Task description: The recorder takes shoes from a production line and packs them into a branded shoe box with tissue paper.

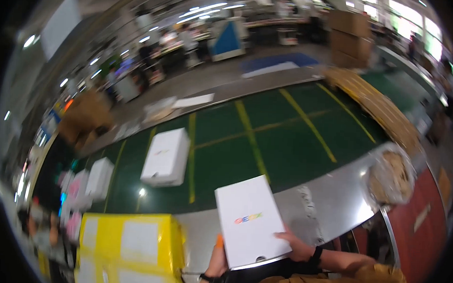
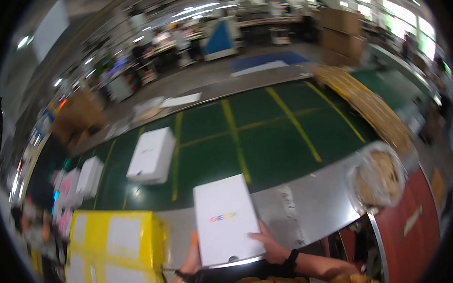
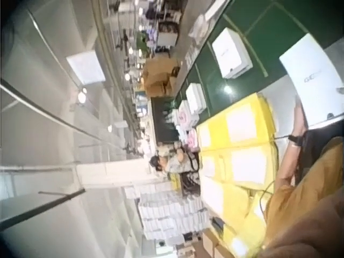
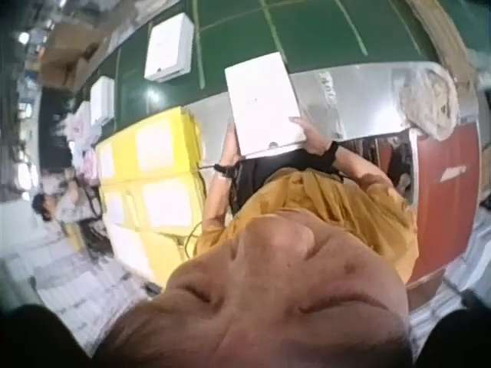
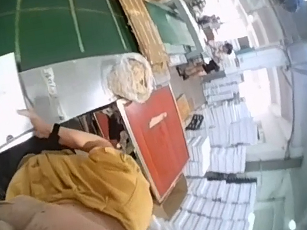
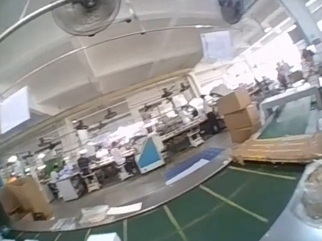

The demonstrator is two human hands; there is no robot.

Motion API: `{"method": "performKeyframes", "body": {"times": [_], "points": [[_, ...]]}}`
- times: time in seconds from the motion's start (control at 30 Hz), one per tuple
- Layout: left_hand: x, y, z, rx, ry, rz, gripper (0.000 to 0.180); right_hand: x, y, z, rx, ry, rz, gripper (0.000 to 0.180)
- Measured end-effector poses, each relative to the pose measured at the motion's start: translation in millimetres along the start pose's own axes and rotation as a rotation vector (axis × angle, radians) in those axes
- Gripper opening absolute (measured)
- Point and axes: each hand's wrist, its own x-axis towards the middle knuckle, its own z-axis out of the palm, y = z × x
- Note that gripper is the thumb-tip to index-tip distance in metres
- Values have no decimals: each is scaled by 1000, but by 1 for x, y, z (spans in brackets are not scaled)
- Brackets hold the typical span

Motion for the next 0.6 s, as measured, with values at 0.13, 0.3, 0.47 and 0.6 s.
{"method": "performKeyframes", "body": {"times": [0.13,0.3,0.47,0.6], "points": [[-58,38,16,-34,41,-146,71,-14,-35,-30,-37,-62,77,83],[-59,39,33,421,-7,-162,45,-73,-160,-104,183,-46,-179,44],[-82,39,68,613,15,-31,42,-86,-372,-171,-16,155,-881,77],[-66,2,24,642,205,222,38,-65,-390,-155,-161,692,-706,104]]}}
